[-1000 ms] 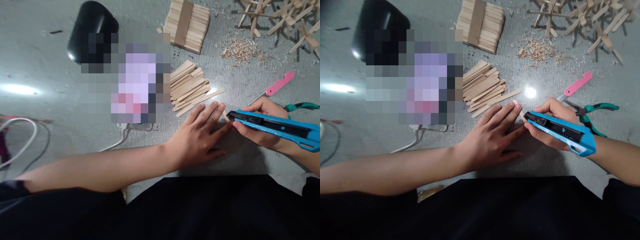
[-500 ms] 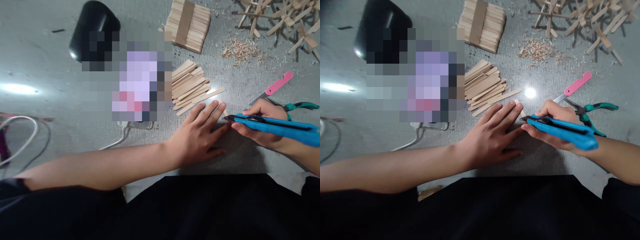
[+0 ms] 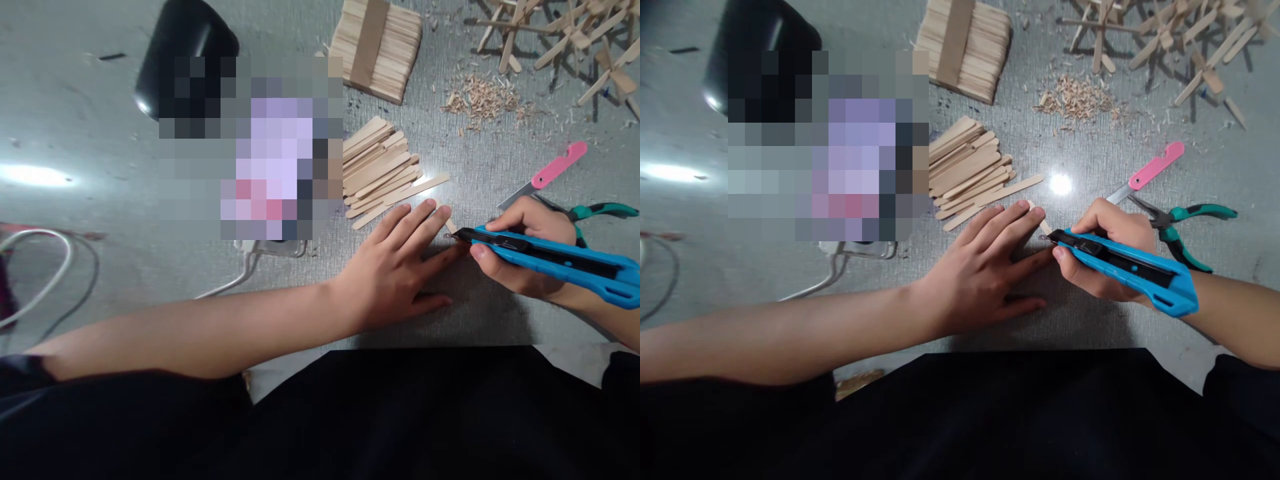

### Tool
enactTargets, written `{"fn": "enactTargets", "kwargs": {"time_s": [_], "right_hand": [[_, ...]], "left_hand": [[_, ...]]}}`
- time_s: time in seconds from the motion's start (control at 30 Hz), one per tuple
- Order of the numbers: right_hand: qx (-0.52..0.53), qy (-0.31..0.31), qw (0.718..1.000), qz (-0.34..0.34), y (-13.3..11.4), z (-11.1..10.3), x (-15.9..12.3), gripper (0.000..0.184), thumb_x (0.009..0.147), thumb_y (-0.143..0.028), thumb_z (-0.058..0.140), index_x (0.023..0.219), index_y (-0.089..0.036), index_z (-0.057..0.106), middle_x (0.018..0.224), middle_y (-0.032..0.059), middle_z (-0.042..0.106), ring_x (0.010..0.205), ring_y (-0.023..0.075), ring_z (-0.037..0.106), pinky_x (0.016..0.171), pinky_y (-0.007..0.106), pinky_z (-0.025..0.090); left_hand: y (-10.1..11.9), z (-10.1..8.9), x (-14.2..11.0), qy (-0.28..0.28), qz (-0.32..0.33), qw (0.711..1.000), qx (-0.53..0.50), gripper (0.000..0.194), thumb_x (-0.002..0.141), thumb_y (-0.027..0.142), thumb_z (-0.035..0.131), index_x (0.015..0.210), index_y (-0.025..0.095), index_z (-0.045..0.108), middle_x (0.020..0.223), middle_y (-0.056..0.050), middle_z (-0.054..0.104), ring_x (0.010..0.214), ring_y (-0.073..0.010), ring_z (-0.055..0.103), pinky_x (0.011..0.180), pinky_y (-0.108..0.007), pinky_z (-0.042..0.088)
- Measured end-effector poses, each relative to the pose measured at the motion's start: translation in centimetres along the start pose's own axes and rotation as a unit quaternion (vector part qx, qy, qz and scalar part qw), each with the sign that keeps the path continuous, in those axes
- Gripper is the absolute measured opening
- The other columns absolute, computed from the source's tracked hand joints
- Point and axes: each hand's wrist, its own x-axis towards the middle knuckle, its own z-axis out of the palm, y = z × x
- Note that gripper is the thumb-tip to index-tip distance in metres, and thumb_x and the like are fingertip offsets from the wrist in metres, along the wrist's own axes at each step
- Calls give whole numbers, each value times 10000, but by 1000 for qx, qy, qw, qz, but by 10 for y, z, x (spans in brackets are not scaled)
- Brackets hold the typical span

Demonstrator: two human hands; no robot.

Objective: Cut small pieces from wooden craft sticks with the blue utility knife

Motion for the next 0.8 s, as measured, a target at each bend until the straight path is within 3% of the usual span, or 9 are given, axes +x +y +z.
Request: {"fn": "enactTargets", "kwargs": {"time_s": [0.33, 0.8], "right_hand": [[-14, 11, 1000, 9, 0, 2, -2, 264, 870, -293, 852, 906, -303, 591, 604, -71, 620, 463, 142, 544, 452, 333, 459], [2, 38, 999, 35, 3, 6, -2, 257, 900, -390, 872, 943, -300, 636, 672, -32, 697, 508, 167, 591, 466, 369, 486]], "left_hand": [[0, 3, -1, 15, 5, 1000, 15, 706, 1015, 661, 688, 1570, 234, 599, 1686, -232, 476, 1588, -444, 443, 1315, -646, 375], [0, 2, 0, 27, 7, 1000, 12, 749, 1005, 659, 696, 1606, 226, 579, 1648, -212, 512, 1532, -412, 471, 1317, -636, 382]]}}
